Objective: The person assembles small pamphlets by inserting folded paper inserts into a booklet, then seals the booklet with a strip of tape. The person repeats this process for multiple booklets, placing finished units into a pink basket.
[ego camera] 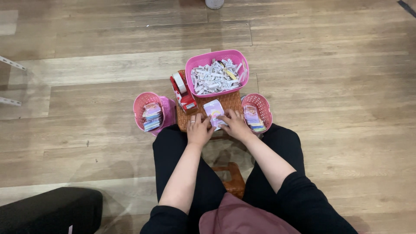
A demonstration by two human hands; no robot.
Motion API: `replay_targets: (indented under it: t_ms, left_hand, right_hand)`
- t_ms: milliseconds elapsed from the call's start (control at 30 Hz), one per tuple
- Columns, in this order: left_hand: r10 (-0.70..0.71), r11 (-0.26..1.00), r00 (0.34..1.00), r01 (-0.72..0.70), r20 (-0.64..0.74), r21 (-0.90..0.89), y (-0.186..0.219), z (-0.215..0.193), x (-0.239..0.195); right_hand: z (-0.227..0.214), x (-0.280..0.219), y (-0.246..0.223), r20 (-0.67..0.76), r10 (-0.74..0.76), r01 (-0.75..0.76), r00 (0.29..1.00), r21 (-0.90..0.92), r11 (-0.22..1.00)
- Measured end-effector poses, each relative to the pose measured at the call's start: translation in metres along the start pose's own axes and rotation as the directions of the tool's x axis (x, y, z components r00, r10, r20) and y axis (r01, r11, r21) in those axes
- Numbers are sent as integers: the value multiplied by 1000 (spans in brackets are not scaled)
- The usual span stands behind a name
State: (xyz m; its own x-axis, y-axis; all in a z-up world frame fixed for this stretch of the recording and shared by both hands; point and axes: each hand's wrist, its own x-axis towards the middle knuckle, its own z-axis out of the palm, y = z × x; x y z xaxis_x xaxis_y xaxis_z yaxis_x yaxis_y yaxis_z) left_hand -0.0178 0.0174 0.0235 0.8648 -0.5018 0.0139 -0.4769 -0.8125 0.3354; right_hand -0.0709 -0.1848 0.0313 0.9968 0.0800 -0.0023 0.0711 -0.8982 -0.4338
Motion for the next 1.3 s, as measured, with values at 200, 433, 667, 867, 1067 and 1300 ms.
replay_targets:
  t_ms: [200,433,667,867,1067,1300]
  left_hand:
    - [30,999,996,-28,85,-19,-4,10,-1]
    - [76,996,993,-71,89,-53,-6,20,-1]
    - [184,942,879,-285,-439,-176,-16,18,8]
    - [4,874,804,-292,-594,-390,-22,-18,1]
    - [-367,773,654,-181,-662,-608,-41,-68,-7]
    - [-657,610,522,-56,-544,-791,-110,-89,-9]
  right_hand:
    - [30,-20,18,-96,-123,108,988,-147,983]
    - [24,-20,23,-325,-266,261,908,-61,964]
    - [1,-3,10,-575,-254,359,778,75,930]
    - [-23,6,-47,-650,-162,451,742,307,838]
    - [-8,36,-106,-656,-125,561,744,513,649]
    - [-13,84,-192,-582,-119,448,805,464,764]
